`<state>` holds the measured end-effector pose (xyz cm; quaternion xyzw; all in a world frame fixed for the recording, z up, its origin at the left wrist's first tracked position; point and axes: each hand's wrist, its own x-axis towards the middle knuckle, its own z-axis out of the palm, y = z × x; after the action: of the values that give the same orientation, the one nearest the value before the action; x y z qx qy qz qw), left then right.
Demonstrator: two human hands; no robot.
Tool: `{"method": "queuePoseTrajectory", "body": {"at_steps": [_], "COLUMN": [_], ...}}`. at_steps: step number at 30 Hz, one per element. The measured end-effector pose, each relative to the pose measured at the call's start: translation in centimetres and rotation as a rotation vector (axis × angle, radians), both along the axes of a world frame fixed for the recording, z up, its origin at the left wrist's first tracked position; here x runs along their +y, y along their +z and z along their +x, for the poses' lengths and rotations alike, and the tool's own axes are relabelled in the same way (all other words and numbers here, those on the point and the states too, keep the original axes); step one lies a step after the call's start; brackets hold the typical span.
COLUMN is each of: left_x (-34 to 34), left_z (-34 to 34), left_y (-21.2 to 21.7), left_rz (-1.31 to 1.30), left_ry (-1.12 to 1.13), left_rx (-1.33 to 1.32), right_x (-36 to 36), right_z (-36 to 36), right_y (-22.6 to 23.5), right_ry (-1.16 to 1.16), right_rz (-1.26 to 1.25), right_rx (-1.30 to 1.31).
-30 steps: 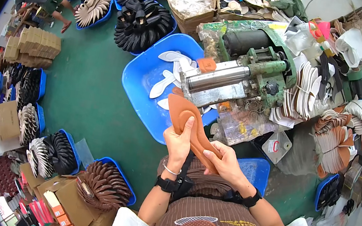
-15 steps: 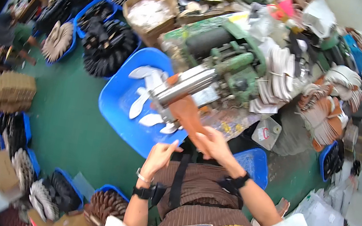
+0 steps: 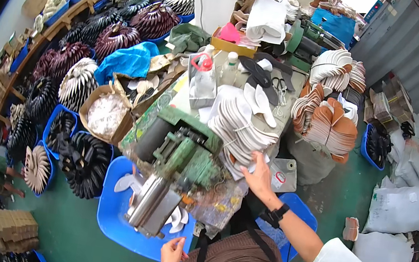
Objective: The person assembles footwear by attaching white straps to brown insoles using a roller machine. They handle stacks of insoles and straps, feeding them into the machine and stacking the finished products.
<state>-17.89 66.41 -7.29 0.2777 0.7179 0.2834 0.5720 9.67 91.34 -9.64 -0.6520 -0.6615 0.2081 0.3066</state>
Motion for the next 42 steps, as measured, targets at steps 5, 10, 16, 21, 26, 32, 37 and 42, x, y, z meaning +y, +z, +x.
{"method": "queuePoseTrajectory", "body": {"at_steps": [5, 10, 16, 21, 26, 32, 37, 42], "left_x": [6.8, 15.4, 25.8, 28.4, 27.1, 24.6, 23.8, 22.4], "left_z": [6.0, 12.5, 16.7, 18.4, 18.4, 18.3, 18.2, 17.2], "left_y": [1.0, 1.9, 3.9, 5.2, 5.1, 6.4, 5.9, 4.8], "left_rz": [0.015, 0.101, 0.417, 0.426, 0.339, 0.151, 0.098, 0.139], "left_ry": [0.001, -0.019, 0.470, 0.608, 0.624, 0.570, 0.606, 0.740], "left_rx": [-0.019, -0.162, -0.649, -0.441, -0.400, -0.285, -0.365, -0.592], "right_x": [10.7, 15.8, 12.4, 20.3, 28.1, 30.2, 30.0, 29.5], "right_z": [-1.1, 0.7, 6.0, 8.4, 8.7, 5.6, 9.4, 14.7], "right_y": [-1.6, -2.0, 7.1, 0.3, -10.0, -14.3, -16.0, -11.3], "right_ry": [-0.005, 0.139, 0.895, 0.524, 0.140, -0.021, -0.011, 0.044], "right_rz": [0.100, -0.264, -0.727, -0.330, -0.281, -0.392, -0.200, -0.162], "right_rx": [-0.280, 0.053, 0.636, 0.622, -0.408, -0.548, -0.387, 0.271]}}
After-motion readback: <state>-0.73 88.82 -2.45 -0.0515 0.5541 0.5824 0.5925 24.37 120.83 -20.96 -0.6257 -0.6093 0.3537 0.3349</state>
